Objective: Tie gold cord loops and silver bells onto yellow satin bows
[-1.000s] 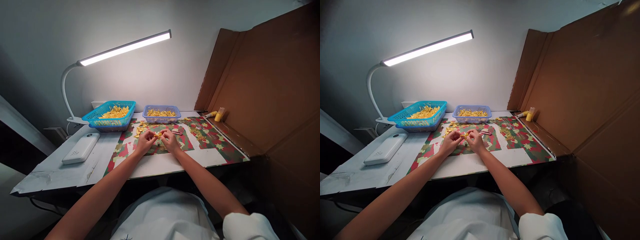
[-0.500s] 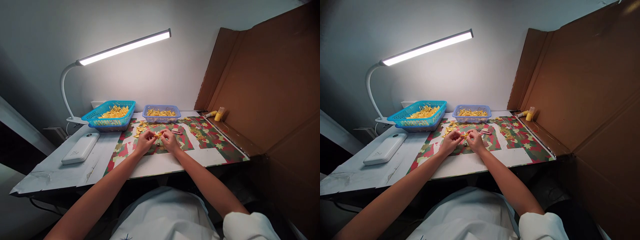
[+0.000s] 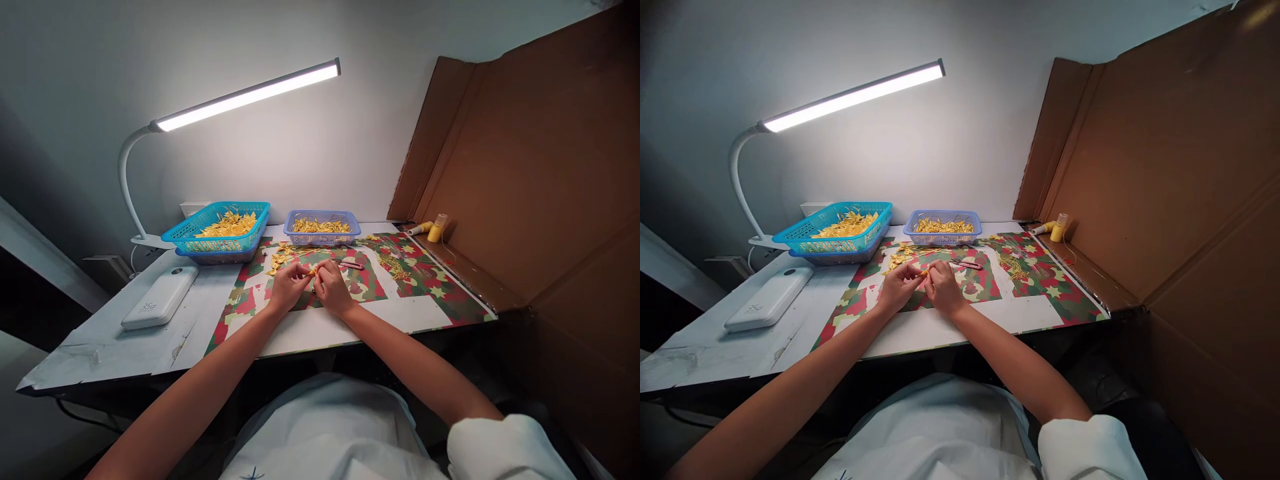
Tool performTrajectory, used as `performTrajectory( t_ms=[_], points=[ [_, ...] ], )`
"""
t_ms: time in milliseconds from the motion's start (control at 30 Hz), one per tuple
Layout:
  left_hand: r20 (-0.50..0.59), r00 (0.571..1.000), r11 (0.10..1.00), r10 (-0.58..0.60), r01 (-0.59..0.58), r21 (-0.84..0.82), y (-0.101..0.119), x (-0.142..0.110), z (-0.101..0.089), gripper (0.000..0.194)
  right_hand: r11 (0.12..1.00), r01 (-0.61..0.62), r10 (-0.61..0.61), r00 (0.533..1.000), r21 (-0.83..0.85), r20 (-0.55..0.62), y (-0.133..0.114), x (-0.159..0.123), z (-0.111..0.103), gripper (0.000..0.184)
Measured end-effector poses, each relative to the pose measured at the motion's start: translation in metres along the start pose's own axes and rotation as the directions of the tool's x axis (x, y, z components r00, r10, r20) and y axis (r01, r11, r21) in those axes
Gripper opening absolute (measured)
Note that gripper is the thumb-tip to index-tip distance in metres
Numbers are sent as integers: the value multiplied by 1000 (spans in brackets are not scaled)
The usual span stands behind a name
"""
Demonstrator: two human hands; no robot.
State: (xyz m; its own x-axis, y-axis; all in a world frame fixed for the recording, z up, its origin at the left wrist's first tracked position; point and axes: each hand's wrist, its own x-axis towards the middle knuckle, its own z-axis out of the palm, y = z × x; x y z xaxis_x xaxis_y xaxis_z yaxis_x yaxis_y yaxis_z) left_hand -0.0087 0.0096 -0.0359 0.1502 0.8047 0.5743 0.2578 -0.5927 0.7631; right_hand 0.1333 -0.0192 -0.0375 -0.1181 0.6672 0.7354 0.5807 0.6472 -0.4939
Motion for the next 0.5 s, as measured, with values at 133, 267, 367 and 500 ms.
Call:
performTrajectory(
  t_ms=[133, 267, 367, 500],
  points=[
    [5, 1000, 999, 29, -29, 29, 6, 0, -1, 9, 999, -10, 10, 1000, -34, 0, -1, 0, 0, 19],
    [-19, 999, 997, 46, -45, 65, 11, 0, -4, 9, 999, -44, 44, 999, -20, -12, -1, 1, -7, 15],
    [-32, 998, 995, 57, -54, 86, 12, 0, -6, 11, 997, -65, 65, 998, 30, -6, 3, 2, -17, 13],
    [-11, 997, 992, 78, -76, 97, 12, 0, -7, 14, 986, -99, 91, 994, 131, 66, 11, 4, -26, 28]
  ],
)
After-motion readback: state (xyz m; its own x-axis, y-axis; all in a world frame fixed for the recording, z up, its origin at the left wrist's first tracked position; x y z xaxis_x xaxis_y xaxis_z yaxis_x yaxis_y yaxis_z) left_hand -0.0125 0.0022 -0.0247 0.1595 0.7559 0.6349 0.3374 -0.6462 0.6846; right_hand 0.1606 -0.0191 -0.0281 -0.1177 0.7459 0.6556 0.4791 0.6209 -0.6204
